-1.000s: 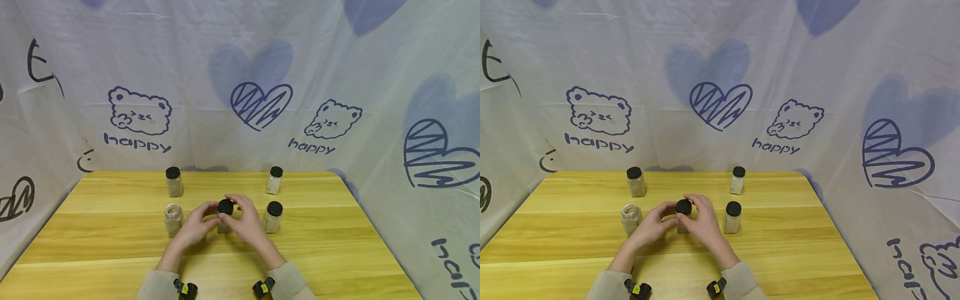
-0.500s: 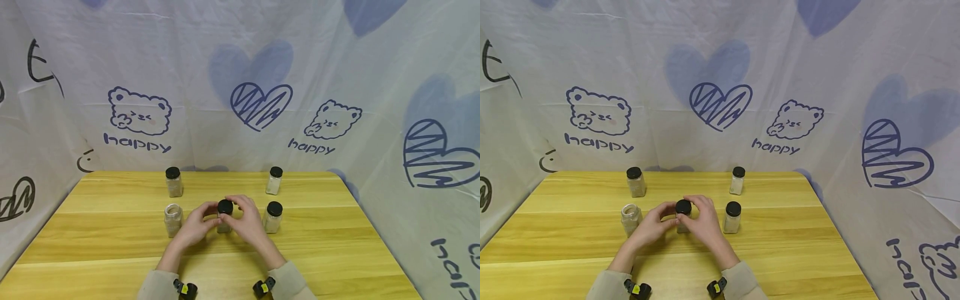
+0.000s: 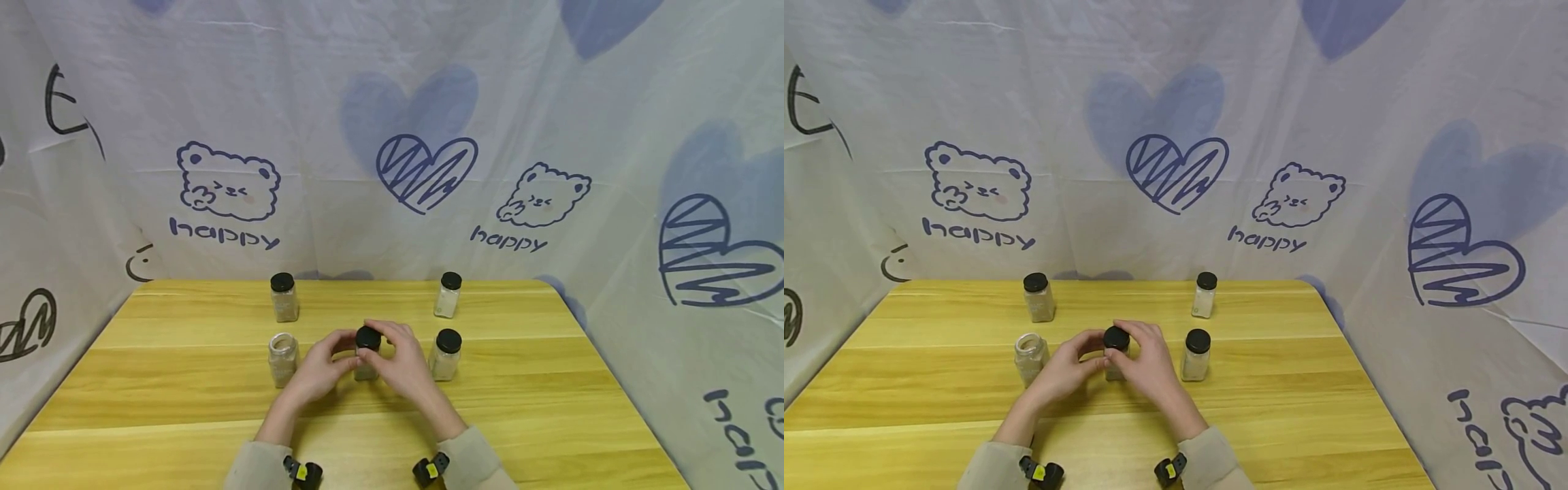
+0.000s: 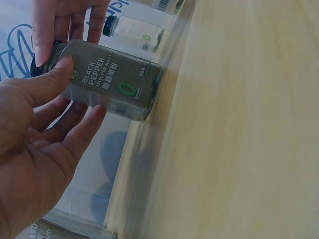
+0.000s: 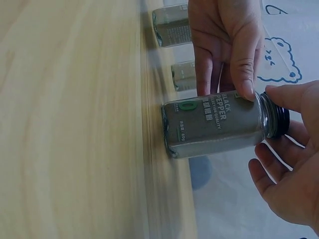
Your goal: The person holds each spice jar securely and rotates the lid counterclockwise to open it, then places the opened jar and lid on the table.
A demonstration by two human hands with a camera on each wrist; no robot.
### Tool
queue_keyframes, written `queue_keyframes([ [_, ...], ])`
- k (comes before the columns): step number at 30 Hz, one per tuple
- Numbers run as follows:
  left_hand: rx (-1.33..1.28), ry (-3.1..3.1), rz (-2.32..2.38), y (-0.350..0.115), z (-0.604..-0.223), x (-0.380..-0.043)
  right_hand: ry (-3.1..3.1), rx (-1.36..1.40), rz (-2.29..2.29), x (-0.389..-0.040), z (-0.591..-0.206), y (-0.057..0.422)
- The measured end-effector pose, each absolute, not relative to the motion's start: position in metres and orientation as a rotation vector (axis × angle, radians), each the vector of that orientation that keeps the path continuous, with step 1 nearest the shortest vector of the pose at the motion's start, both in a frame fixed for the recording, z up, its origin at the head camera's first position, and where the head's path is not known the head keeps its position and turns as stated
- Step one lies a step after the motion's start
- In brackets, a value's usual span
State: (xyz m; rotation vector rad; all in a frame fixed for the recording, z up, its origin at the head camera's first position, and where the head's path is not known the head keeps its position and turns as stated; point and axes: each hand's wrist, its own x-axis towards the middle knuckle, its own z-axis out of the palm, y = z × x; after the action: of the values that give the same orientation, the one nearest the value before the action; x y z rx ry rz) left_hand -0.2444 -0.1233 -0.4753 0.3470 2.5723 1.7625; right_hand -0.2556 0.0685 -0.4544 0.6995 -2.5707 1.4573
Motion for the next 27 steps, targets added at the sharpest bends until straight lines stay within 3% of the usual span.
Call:
queue_keyframes([
  [27,0.314,2.576,1.779,-0.1214,-0.4760,-0.2457,-2.489,0.702,1.481,-0.2555,-0.4553,0.0676],
])
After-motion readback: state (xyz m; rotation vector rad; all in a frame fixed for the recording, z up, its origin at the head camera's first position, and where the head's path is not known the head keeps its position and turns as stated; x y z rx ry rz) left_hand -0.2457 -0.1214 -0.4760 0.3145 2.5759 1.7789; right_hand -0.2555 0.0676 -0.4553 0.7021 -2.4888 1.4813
